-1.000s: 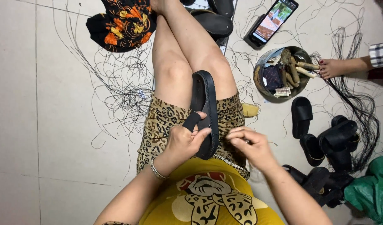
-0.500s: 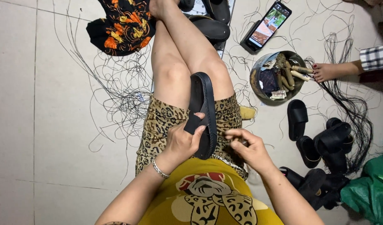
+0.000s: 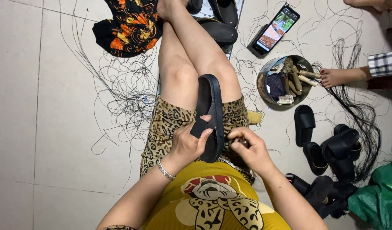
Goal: Hand-stitching the straps onto black sandals using a needle and thread while sitting on the floor.
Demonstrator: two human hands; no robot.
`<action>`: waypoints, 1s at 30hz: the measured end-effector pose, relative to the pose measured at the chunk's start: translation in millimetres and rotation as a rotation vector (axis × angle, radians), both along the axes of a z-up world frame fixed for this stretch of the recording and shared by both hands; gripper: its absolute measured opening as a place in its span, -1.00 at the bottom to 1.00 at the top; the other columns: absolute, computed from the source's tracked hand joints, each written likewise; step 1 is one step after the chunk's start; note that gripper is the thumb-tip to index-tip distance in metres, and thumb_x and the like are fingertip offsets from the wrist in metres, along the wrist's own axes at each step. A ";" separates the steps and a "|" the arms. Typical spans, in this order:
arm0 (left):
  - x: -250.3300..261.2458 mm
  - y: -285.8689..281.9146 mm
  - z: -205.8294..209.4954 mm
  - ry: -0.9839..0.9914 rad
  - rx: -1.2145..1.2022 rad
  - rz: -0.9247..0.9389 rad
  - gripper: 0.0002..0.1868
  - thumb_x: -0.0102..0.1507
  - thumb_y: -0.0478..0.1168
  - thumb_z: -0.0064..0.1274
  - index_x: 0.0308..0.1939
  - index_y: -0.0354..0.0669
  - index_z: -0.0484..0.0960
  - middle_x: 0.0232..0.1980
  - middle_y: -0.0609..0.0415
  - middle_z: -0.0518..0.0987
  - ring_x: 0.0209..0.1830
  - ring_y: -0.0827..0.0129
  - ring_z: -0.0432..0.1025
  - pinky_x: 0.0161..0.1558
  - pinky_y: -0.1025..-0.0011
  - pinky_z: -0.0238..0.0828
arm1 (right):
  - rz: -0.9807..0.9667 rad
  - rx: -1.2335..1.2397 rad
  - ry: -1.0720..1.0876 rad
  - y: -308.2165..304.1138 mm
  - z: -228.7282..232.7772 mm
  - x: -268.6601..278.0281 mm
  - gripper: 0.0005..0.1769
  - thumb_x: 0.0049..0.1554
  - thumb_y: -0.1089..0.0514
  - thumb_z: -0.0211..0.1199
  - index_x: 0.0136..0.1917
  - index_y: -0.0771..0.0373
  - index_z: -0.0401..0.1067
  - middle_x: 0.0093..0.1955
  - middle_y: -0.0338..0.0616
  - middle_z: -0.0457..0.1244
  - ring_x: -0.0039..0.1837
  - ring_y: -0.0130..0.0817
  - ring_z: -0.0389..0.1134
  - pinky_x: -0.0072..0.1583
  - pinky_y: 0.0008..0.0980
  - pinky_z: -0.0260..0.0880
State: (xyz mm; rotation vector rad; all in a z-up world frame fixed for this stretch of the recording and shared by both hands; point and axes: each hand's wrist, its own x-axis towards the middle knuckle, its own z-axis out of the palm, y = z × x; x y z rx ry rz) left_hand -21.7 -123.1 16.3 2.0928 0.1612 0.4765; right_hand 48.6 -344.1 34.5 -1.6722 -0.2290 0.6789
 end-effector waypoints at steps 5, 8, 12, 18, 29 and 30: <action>-1.8 -1.1 -8.5 -0.028 0.042 0.005 -0.59 0.30 -0.14 0.15 0.17 -0.27 0.59 -0.23 -0.13 0.70 -0.40 0.03 0.60 -0.41 0.26 0.53 | -0.039 0.233 0.124 11.0 -9.1 -7.7 -0.74 0.30 0.23 0.14 -0.23 0.35 0.38 -0.17 0.06 0.27 -0.40 -0.44 0.19 -0.44 -0.47 0.32; -0.5 -1.6 -10.0 -0.033 0.045 0.010 -0.59 0.29 -0.16 0.16 0.15 -0.33 0.59 -0.29 -0.16 0.68 -0.44 -0.01 0.58 -0.45 0.22 0.51 | -0.136 0.475 0.421 7.3 -28.3 -15.6 -0.65 0.36 0.17 0.01 -0.25 0.35 0.25 -0.24 0.05 0.13 -0.46 -0.53 0.08 -0.50 -0.55 0.21; -1.2 2.7 -8.2 0.008 0.089 -0.018 -0.56 0.28 -0.16 0.17 0.17 -0.31 0.57 -0.52 -0.04 0.58 -0.63 0.08 0.50 -0.56 0.23 0.42 | -0.007 0.468 0.405 2.2 -16.7 -14.4 -0.74 0.27 0.26 0.11 -0.27 0.32 0.25 -0.31 -0.01 0.10 -0.51 -0.52 0.03 -0.53 -0.52 0.15; 1.9 19.6 32.5 0.156 -0.608 0.024 -0.54 0.23 -0.40 0.20 0.21 -0.39 0.52 -0.68 0.25 0.33 -0.69 0.56 0.20 -0.60 0.59 0.17 | 0.273 0.286 0.227 22.4 28.8 9.0 -0.84 0.19 0.29 0.23 -0.09 0.42 0.59 -0.23 0.06 0.35 -0.44 -0.57 0.18 -0.45 -0.51 0.26; -11.5 64.4 63.6 0.752 -0.962 -0.147 -0.82 0.29 -0.22 0.12 -0.08 -0.19 0.68 -0.58 0.39 0.32 -0.64 0.66 0.18 -0.54 0.67 0.14 | -0.207 -0.796 -1.069 -113.8 -61.7 124.4 -0.90 0.28 0.51 0.20 0.00 0.42 0.47 -0.11 0.04 0.26 -0.12 -0.16 0.24 0.00 -0.20 0.29; -20.1 73.0 57.3 0.753 -0.963 -0.147 -0.82 0.29 -0.22 0.12 -0.08 -0.19 0.68 -0.58 0.39 0.32 -0.64 0.66 0.18 -0.54 0.67 0.14 | -0.206 -0.797 -1.069 -191.8 -93.7 148.2 -0.90 0.28 0.51 0.20 0.00 0.42 0.47 -0.11 0.04 0.26 -0.12 -0.16 0.24 0.00 -0.20 0.29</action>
